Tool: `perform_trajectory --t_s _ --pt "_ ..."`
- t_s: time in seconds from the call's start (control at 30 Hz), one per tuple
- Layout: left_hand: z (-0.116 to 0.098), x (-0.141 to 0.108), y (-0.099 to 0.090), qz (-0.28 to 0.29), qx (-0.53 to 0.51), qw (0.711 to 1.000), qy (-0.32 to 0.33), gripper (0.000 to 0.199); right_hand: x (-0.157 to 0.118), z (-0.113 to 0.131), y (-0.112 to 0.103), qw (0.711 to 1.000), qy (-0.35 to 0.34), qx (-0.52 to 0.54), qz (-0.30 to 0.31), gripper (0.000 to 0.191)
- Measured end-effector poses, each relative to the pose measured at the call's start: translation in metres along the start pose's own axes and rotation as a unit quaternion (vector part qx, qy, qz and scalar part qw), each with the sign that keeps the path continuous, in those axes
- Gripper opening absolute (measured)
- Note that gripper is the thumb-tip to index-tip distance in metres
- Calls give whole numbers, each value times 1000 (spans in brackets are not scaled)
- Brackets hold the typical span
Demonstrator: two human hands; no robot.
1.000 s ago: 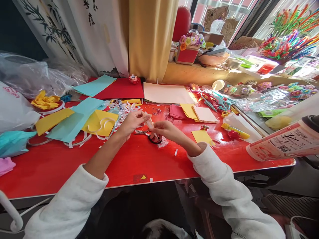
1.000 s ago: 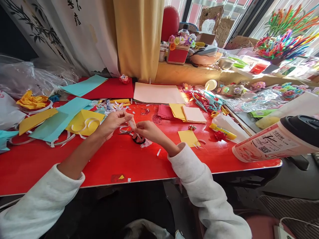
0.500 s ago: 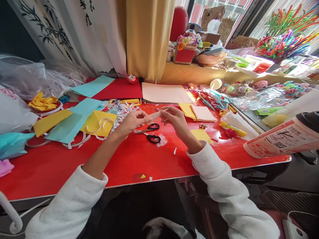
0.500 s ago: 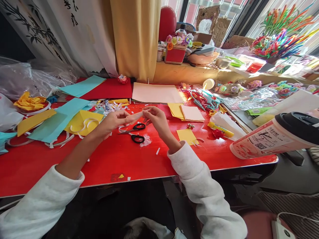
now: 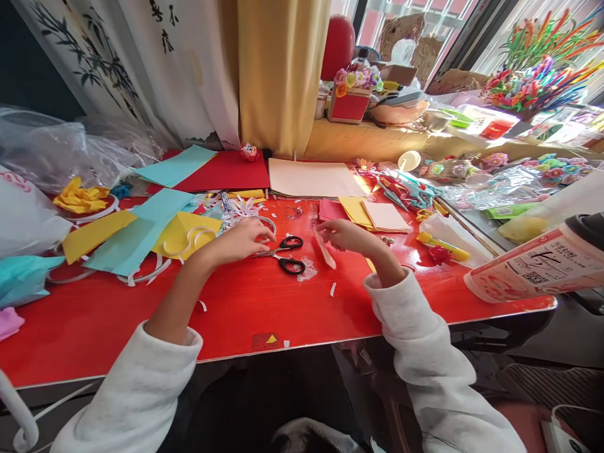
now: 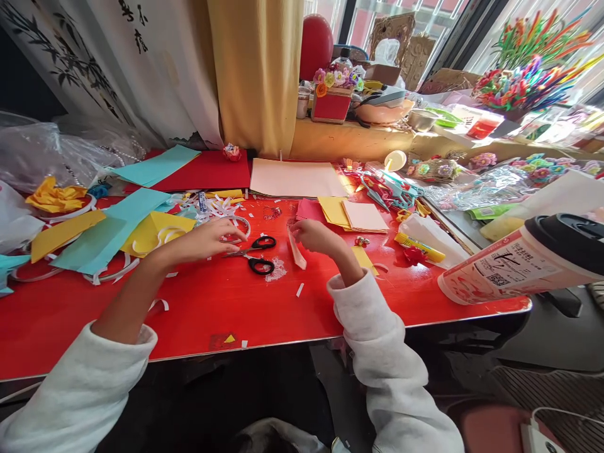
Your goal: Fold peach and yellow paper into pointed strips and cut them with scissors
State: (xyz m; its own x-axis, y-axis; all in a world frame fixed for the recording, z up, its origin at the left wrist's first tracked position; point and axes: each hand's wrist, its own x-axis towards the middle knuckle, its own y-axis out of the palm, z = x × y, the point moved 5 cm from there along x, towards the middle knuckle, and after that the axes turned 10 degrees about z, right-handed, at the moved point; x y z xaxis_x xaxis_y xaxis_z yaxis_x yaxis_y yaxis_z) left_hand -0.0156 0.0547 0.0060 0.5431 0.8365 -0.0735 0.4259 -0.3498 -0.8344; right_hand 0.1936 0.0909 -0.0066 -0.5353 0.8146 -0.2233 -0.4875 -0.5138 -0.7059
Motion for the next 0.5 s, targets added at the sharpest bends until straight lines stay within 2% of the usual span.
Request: perform_trajectory --t_s 0.07,0.13,0.17,0.23,0.3,0.37,0.5 --pt "10 -1 0 19 35 999 -16 26 3 -1 2 994 3 -93 -58 29" --pt "14 -3 2 46 48 998 -21 28 3 11 7 980 -47 -139 -137 36" --pt "14 -4 3 61 55 996 -23 27 3 19 12 974 -86 -150 -148 35" --pt "14 -5 5 87 72 993 -30 25 3 38 30 965 -186 -170 -78 30" --pt "15 -7 6 94 82 991 -38 23 0 50 46 953 -239 -186 8 30" --pt "17 -7 5 84 82 992 -41 23 -2 51 52 954 -235 -182 28 33" --pt "22 -6 1 62 84 994 -42 23 0 44 53 967 -190 -172 8 38"
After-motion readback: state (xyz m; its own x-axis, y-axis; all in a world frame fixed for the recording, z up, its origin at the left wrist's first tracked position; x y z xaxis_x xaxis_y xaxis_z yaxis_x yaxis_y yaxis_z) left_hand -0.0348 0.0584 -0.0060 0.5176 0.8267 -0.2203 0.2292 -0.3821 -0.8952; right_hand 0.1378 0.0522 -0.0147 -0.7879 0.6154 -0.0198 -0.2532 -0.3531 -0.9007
